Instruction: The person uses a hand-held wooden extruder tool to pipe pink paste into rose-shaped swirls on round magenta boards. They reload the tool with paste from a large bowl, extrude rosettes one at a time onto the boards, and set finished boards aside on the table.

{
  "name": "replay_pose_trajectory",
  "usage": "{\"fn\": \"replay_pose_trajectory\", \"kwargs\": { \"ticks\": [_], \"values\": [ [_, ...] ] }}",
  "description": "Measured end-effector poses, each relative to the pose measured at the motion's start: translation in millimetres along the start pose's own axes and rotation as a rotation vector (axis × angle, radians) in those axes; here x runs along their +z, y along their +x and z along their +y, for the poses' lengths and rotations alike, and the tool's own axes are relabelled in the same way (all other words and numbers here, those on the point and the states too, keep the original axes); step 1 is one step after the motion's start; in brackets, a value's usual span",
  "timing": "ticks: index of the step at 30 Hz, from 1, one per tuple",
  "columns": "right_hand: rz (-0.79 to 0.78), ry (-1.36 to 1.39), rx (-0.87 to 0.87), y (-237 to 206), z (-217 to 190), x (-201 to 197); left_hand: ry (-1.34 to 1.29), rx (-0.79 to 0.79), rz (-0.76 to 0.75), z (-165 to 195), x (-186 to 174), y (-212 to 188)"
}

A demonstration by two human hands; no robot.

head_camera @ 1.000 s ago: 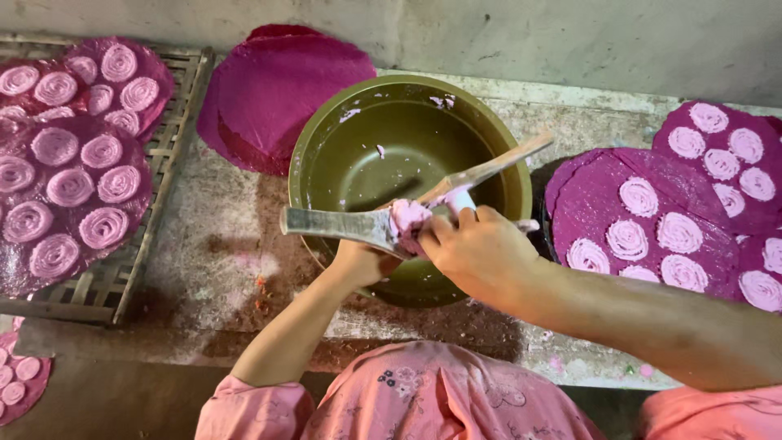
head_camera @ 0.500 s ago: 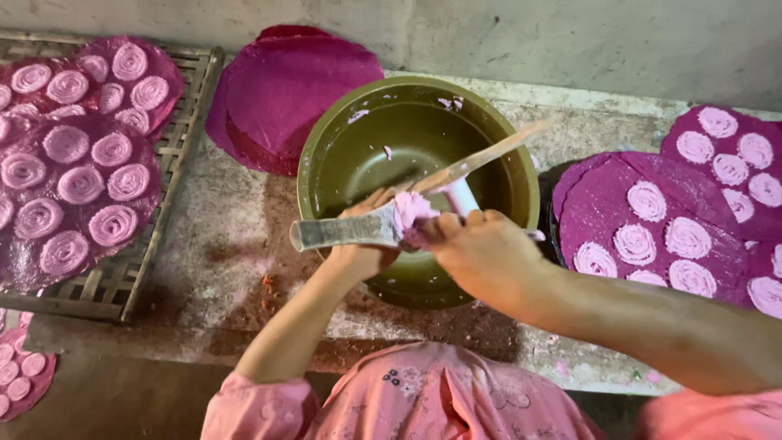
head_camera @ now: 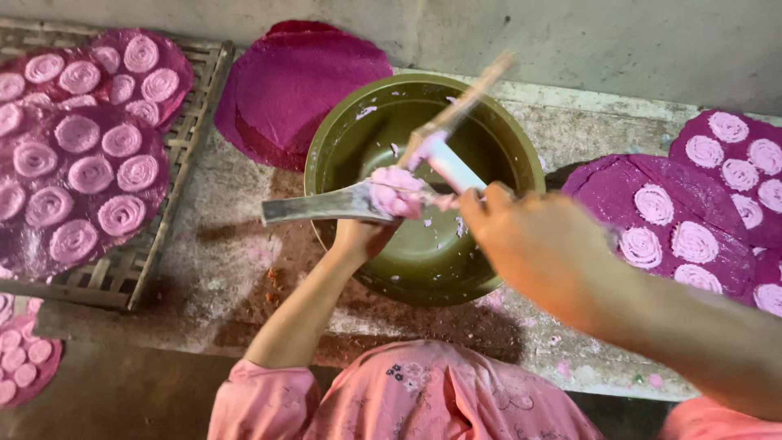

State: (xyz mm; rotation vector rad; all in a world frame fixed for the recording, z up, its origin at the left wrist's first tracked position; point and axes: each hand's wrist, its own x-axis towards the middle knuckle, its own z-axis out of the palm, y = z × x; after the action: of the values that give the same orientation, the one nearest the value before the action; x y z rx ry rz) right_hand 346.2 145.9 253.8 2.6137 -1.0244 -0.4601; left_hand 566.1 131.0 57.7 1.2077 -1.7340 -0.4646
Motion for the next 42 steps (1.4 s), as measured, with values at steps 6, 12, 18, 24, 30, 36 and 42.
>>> {"fn": "replay_pose_trajectory", "kwargs": {
  "ticks": [6, 12, 18, 24, 30, 36, 42],
  "values": [
    [0.115, -0.007, -0.098, 22, -18, 36, 0.304, -0.039, -0.044, -7, 7, 4],
    [0.019, 0.235, 0.028, 7, -4, 24, 0.212, 0.08, 0.076, -13, -11, 2],
    [0.662, 0.976, 0.111, 32, -19, 115, 0.418, -0.177, 0.176, -12, 2, 9],
    [0.553, 1.261, 0.117, 19, -68, 182, 0.676, -0.003, 0.284, -12, 2, 14],
    [0.183, 1.567, 0.455, 13, -18, 191, 0.616, -0.033, 0.181, 9, -1, 21],
    [0.365, 1.425, 0.381, 37, -49, 214, 0.495, -0.141, 0.261, 26, 13, 32],
    [0.423, 1.3, 0.122, 10, -45, 206, 0.431, -0.097, 0.342, -10, -5, 33]
  ]
}}
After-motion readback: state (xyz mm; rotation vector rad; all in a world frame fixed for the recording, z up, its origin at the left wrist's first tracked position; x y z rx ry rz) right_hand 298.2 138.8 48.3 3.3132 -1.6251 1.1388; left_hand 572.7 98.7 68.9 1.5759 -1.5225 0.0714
